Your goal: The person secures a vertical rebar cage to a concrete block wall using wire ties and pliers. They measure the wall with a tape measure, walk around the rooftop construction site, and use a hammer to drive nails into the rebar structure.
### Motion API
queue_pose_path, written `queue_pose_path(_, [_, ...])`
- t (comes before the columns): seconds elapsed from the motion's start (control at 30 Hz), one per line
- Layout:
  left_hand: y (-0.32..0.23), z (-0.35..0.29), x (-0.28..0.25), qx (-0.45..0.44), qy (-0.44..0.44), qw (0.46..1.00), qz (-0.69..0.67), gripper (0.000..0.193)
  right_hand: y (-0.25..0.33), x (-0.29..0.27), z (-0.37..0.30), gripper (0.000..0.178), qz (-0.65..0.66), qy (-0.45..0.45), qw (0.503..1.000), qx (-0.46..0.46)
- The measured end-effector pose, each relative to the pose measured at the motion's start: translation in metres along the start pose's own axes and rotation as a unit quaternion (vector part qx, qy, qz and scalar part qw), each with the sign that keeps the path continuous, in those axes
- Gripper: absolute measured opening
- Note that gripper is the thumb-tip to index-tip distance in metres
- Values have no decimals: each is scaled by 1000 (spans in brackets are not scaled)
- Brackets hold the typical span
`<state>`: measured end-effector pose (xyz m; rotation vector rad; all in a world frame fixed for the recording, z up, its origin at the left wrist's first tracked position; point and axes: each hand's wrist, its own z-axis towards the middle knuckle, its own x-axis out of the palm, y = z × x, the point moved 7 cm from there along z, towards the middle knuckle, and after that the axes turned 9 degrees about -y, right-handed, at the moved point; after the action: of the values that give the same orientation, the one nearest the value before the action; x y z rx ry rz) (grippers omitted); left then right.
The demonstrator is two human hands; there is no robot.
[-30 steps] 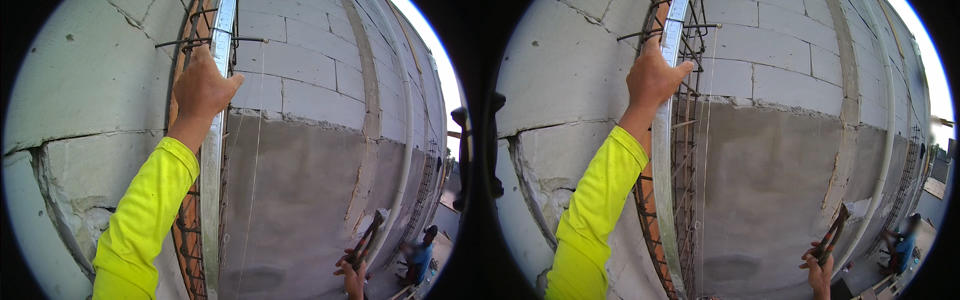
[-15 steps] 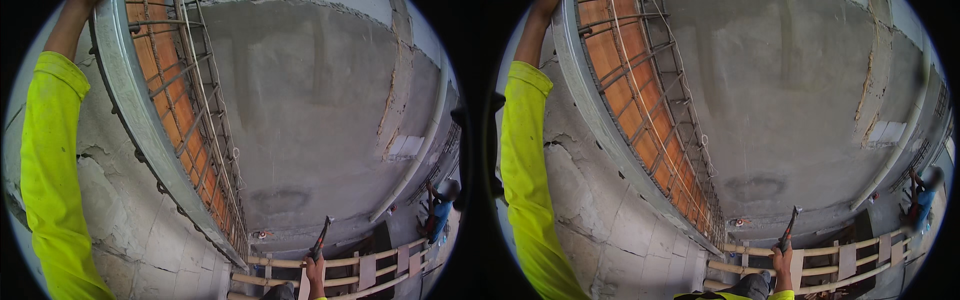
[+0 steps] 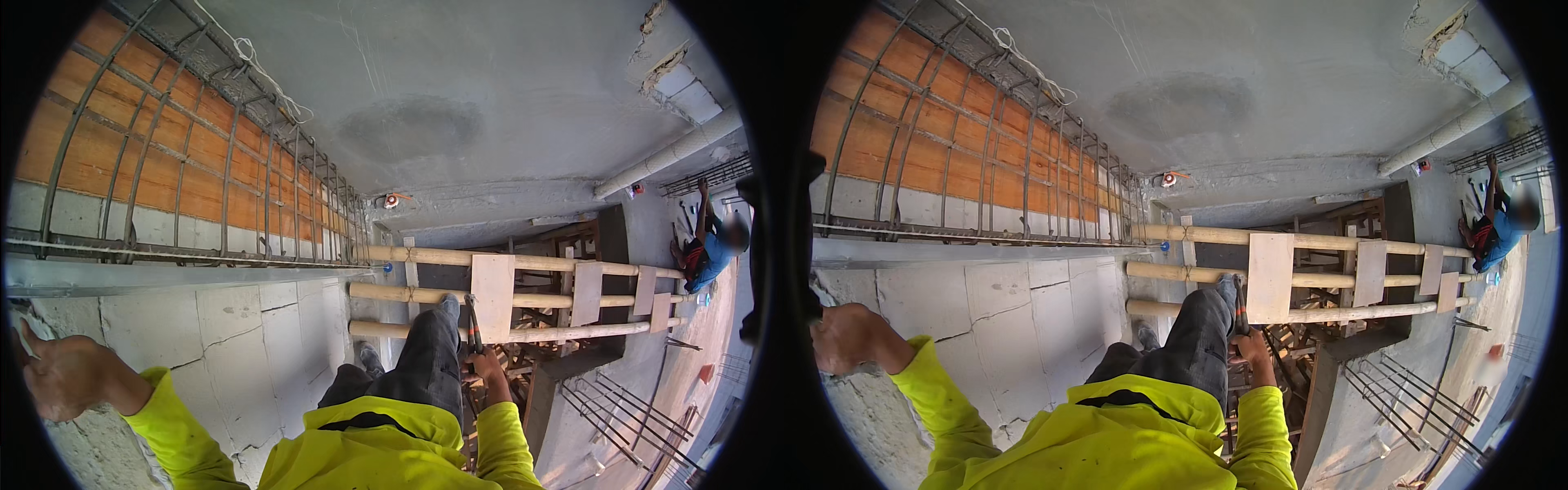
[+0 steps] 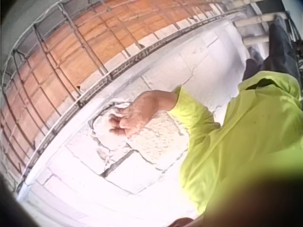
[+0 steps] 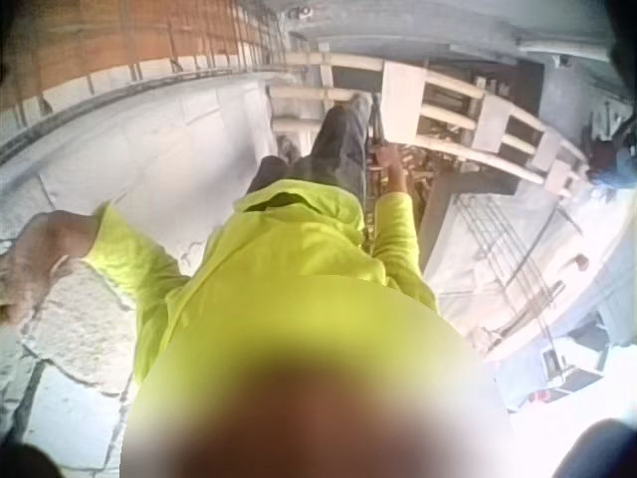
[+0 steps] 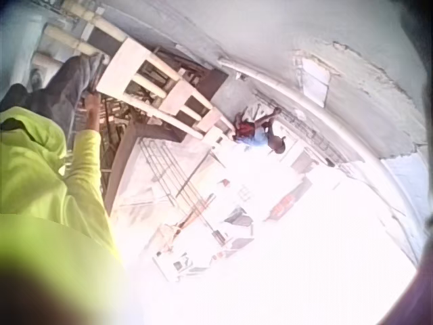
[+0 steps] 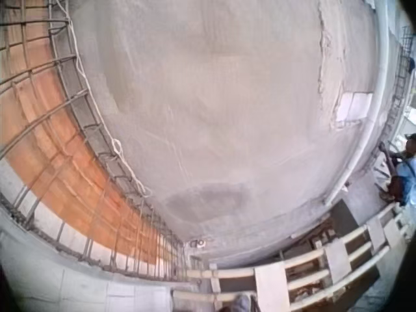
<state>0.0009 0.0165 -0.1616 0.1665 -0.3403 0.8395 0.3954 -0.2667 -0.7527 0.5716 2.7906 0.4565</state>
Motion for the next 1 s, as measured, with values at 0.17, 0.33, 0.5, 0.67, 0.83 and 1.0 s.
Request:
queue_pose_path(0.17, [4, -277, -135, -447, 337, 806, 192, 43, -28, -16, 76, 35, -112, -33, 993, -1])
queue_pose_path(0.33, [-67, -444, -237, -504, 688, 506, 130, 44, -49, -14, 193, 58, -243, -85, 964, -68])
queue_pose_path(0.5, [-108, -526, -321, -558, 734, 339, 186, 40, -75, -35, 301, 76, -340, -242, 908, -39])
queue_pose_path(0.67, [-80, -579, -367, -524, 741, 306, 288, 43, -99, -54, 423, 69, -371, -366, 853, -16])
queue_pose_path(0.83, [-31, -614, -364, -548, 642, 403, 354, 57, -140, -68, 501, 58, -372, -384, 844, -34])
queue_pose_path(1.0, [-30, -635, -380, -526, 667, 384, 362, 59, -87, -52, 499, 55, -352, -485, 778, -190])
